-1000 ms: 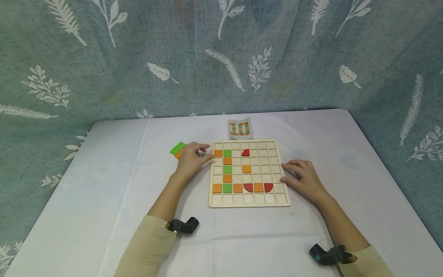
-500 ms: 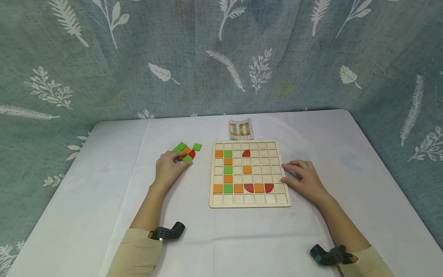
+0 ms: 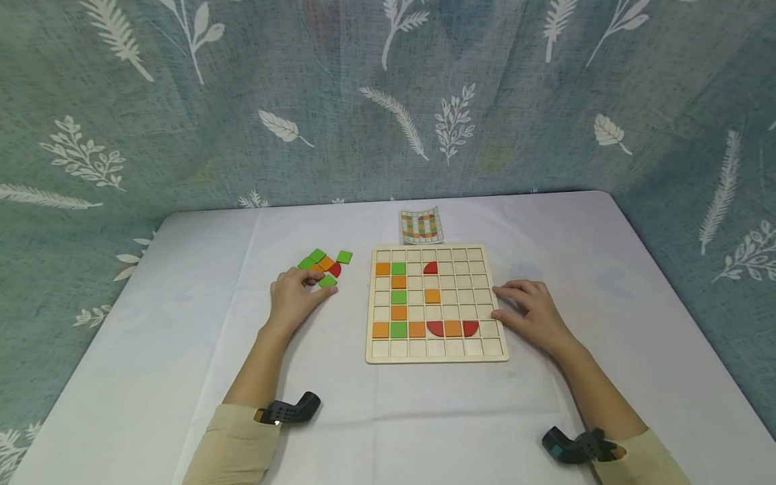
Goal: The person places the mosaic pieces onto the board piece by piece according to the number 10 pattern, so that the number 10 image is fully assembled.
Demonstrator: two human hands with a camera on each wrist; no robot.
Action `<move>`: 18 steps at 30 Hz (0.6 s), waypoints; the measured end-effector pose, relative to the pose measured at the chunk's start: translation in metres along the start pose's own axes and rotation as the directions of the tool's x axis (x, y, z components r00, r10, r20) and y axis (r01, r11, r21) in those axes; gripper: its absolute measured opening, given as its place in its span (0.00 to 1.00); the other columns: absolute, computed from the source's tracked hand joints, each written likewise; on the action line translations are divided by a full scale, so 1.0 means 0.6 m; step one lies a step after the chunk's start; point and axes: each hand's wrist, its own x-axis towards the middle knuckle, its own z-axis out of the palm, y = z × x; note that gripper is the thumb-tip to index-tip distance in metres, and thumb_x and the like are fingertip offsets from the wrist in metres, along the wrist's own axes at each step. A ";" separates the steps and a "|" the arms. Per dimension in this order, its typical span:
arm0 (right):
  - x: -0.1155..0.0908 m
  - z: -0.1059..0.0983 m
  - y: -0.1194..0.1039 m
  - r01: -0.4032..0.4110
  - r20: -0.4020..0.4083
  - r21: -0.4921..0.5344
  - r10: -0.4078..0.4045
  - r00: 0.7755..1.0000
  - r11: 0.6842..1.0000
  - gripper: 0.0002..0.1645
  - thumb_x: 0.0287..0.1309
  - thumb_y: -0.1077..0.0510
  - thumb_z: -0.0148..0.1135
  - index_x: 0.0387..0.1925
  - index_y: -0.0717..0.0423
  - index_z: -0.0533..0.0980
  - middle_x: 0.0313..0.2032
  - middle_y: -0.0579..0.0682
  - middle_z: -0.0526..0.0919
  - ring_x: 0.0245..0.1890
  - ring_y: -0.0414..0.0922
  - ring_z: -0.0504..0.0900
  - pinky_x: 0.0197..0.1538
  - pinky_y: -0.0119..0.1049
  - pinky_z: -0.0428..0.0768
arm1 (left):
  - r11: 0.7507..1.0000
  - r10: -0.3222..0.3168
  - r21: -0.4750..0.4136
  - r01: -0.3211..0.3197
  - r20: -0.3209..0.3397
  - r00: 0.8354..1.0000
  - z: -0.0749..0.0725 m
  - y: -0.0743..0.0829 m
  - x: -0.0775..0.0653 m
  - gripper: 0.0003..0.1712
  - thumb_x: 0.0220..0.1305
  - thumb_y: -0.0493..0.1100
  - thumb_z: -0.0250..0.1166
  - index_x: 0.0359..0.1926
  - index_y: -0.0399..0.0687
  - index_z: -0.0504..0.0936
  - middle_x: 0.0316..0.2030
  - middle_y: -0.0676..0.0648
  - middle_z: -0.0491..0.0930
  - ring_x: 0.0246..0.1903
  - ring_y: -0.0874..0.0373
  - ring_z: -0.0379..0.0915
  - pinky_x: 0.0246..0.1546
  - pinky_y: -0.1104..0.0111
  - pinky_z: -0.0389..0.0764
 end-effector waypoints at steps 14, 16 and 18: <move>0.001 -0.001 0.000 0.010 -0.004 0.002 -0.010 1.000 1.000 0.27 0.48 0.54 0.72 0.51 0.59 0.79 0.50 0.59 0.76 0.53 0.56 0.65 0.52 0.53 0.64 | 0.985 0.143 -0.096 -0.141 0.014 0.990 0.012 0.023 -0.009 0.18 0.49 0.49 0.74 0.36 0.41 0.85 0.30 0.46 0.76 0.36 0.53 0.66 0.43 0.61 0.59; 0.001 -0.001 0.000 0.009 -0.003 0.004 -0.009 1.000 1.000 0.27 0.48 0.55 0.72 0.51 0.59 0.79 0.50 0.59 0.76 0.53 0.56 0.65 0.52 0.53 0.64 | 0.981 0.162 -0.109 -0.159 0.026 0.986 0.017 0.031 -0.010 0.18 0.49 0.49 0.74 0.36 0.41 0.85 0.30 0.46 0.76 0.36 0.53 0.66 0.43 0.61 0.59; 0.001 -0.002 -0.002 0.007 -0.001 0.006 -0.007 1.000 1.000 0.27 0.48 0.55 0.72 0.51 0.59 0.79 0.50 0.59 0.76 0.53 0.56 0.65 0.53 0.53 0.63 | 0.975 0.191 -0.121 -0.186 0.029 0.981 0.023 0.040 -0.012 0.18 0.49 0.49 0.74 0.36 0.41 0.85 0.29 0.47 0.75 0.35 0.54 0.67 0.44 0.61 0.60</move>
